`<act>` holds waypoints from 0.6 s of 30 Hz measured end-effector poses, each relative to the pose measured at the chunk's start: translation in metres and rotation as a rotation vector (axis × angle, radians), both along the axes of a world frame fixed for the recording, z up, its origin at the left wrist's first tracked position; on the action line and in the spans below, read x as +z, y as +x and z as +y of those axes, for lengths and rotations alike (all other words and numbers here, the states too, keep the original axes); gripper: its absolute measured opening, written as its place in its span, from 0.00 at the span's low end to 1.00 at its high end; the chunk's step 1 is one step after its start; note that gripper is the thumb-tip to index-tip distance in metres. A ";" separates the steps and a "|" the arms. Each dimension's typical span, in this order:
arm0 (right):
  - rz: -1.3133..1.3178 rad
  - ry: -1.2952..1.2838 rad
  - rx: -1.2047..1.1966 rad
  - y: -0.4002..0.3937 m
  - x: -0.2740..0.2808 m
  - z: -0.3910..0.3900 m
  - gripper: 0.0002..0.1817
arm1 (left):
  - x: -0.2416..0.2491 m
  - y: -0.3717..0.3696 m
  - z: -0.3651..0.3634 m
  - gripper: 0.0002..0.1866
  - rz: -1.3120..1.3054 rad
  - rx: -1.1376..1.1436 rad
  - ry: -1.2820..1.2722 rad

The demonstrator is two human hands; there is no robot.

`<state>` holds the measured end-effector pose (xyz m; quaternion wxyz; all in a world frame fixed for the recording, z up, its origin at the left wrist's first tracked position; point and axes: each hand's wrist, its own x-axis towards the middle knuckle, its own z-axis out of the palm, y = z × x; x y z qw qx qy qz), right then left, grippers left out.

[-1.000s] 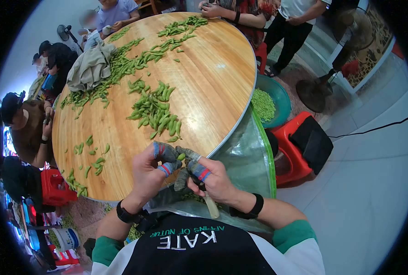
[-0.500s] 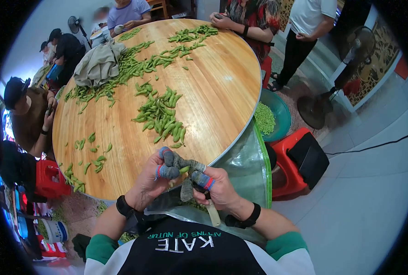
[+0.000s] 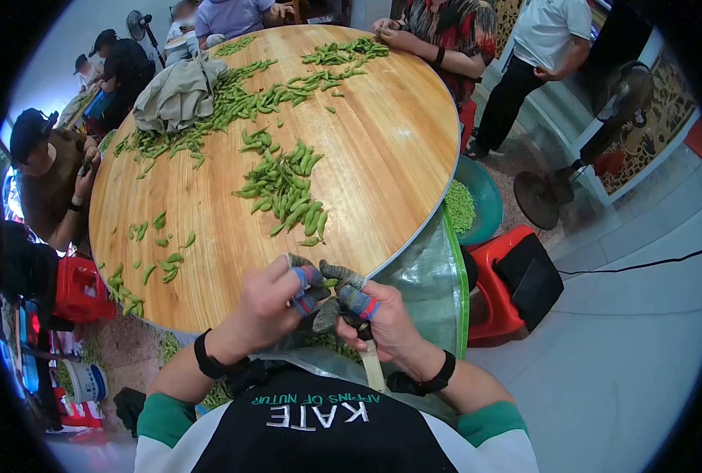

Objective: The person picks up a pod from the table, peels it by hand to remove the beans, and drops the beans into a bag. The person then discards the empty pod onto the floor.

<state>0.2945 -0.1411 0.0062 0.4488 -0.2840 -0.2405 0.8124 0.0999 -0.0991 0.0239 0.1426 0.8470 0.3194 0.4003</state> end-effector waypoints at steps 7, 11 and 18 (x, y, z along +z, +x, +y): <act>0.023 -0.120 -0.023 -0.006 0.004 -0.003 0.14 | -0.010 -0.003 0.000 0.15 -0.068 -0.059 -0.139; 0.088 -0.143 -0.031 -0.008 0.008 -0.005 0.15 | -0.009 -0.001 0.005 0.13 -0.185 -0.137 -0.219; 0.047 -0.043 -0.088 -0.014 0.019 -0.008 0.14 | 0.000 0.007 0.005 0.11 -0.323 -0.200 -0.177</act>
